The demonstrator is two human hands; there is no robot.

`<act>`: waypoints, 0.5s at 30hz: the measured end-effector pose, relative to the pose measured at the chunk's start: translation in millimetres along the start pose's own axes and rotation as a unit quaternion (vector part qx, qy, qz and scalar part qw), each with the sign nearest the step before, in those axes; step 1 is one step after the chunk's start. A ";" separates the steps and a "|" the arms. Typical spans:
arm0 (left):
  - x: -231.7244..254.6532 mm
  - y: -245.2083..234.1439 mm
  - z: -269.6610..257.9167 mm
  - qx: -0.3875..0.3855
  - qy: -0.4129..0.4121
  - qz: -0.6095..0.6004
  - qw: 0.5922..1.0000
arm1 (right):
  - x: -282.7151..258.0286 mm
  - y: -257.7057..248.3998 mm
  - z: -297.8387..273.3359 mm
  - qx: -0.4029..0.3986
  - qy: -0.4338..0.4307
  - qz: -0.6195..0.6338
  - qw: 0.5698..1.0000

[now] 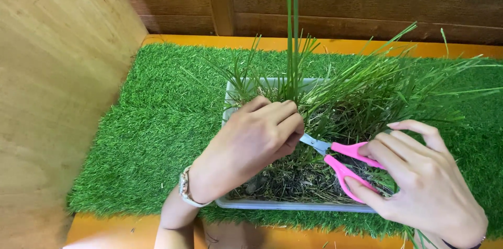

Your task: The person is trimming blades of grass in a container using scissors.

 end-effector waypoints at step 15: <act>-7.0 -19.9 -4.2 0.001 -0.037 -0.018 0.999 | -6.5 -3.2 -1.8 0.012 0.002 0.003 1.000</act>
Point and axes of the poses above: each hand's wrist, its own z-axis towards the middle knuckle, its own y-axis out of the palm, x = y × z, the point moved 2 cm from there along z, towards the middle knuckle, and after that the axes turned 15 degrees about z, right-handed, at the moved point
